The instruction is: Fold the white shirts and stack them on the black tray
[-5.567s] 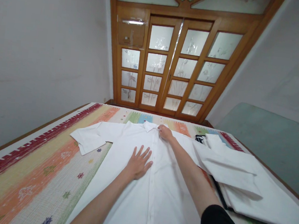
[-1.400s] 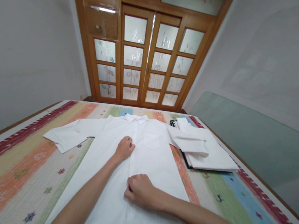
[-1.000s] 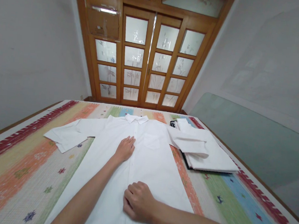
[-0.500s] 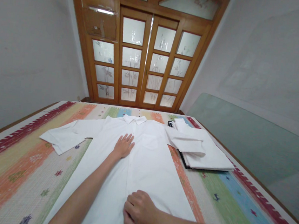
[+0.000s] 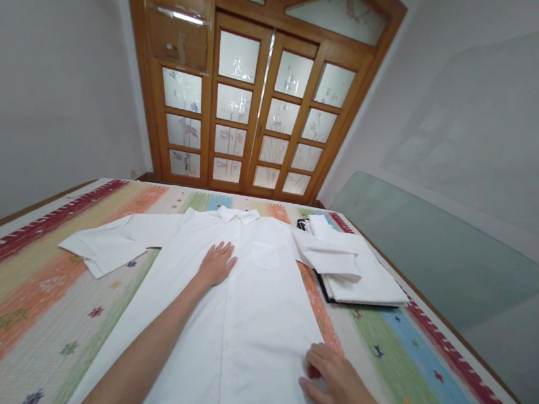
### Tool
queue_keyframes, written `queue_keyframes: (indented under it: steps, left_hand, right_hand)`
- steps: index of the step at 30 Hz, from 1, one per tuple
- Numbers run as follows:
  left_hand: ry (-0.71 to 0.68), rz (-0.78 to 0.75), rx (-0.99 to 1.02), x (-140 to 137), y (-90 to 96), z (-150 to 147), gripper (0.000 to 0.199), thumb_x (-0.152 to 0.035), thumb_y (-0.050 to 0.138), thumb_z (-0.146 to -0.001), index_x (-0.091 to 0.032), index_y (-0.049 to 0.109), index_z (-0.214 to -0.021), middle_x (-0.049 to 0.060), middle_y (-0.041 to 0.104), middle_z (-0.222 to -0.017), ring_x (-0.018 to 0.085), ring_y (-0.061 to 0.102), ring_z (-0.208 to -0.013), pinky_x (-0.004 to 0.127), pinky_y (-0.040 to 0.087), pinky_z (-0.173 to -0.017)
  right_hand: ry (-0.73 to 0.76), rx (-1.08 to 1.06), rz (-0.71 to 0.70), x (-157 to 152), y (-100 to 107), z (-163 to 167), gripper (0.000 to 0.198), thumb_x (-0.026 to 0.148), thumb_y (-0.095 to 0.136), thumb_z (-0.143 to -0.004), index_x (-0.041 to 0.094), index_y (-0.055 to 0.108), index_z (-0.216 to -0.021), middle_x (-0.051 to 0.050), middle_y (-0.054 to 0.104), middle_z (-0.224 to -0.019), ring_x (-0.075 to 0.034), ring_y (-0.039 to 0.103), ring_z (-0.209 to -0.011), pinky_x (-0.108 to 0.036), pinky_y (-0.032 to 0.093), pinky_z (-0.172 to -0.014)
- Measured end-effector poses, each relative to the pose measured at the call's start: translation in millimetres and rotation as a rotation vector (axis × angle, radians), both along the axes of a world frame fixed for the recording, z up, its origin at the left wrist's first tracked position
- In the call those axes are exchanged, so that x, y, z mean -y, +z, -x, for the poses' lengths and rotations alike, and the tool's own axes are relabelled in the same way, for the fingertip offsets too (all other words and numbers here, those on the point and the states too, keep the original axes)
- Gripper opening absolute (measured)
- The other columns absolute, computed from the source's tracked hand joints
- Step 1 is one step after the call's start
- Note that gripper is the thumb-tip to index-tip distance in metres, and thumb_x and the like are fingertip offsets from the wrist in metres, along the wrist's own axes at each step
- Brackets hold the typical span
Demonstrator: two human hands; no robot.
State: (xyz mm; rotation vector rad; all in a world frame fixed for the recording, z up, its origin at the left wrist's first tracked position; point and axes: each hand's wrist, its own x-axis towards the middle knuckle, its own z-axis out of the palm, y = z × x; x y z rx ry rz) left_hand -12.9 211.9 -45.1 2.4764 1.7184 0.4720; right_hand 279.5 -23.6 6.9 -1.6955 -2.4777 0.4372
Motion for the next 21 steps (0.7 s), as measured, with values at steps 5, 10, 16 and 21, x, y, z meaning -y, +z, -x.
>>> queue_keyframes:
  steps: [5,10,16,21]
  left_hand:
    - [-0.006,-0.017,0.019,-1.2,-1.8,0.3,0.05,-0.041,0.03,-0.095,-0.019,0.047,-0.137,0.009,0.043,-0.147,0.026,0.031,-0.14,0.047,0.023,-0.114]
    - [-0.007,-0.038,0.031,-1.5,-2.3,0.6,0.049,-0.039,0.032,-0.095,-0.018,0.049,-0.135,0.01,0.045,-0.145,0.027,0.033,-0.139,0.048,0.024,-0.114]
    - [-0.007,-0.049,0.076,-2.2,-3.1,0.4,0.045,-0.038,0.037,-0.093,-0.02,0.052,-0.133,0.01,0.048,-0.143,0.028,0.034,-0.138,0.049,0.026,-0.113]
    - [-0.007,-0.05,0.067,-2.3,-3.6,1.1,0.045,-0.037,0.037,-0.093,-0.021,0.051,-0.133,0.01,0.048,-0.143,0.027,0.034,-0.138,0.048,0.025,-0.114]
  right_hand:
    - [-0.074,-0.132,0.153,36.4,2.8,-38.7,0.016,0.014,0.062,-0.07,0.022,0.052,-0.079,0.0,0.06,-0.083,-0.016,0.057,-0.075,-0.024,0.043,-0.066]
    - [-0.037,-0.163,0.089,51.0,-6.4,-51.6,0.014,0.01,0.056,-0.075,0.023,0.053,-0.079,-0.001,0.06,-0.084,-0.016,0.058,-0.077,-0.025,0.046,-0.069]
    - [-0.043,-0.098,-0.109,51.2,-15.4,-58.8,0.013,0.016,0.046,-0.086,0.024,0.056,-0.086,-0.005,0.061,-0.086,-0.018,0.06,-0.082,-0.028,0.048,-0.072]
    - [-0.013,-0.067,-0.126,54.2,-15.9,-55.4,0.026,0.008,0.049,-0.073,0.026,0.057,-0.09,-0.004,0.061,-0.09,-0.018,0.061,-0.081,-0.027,0.048,-0.07]
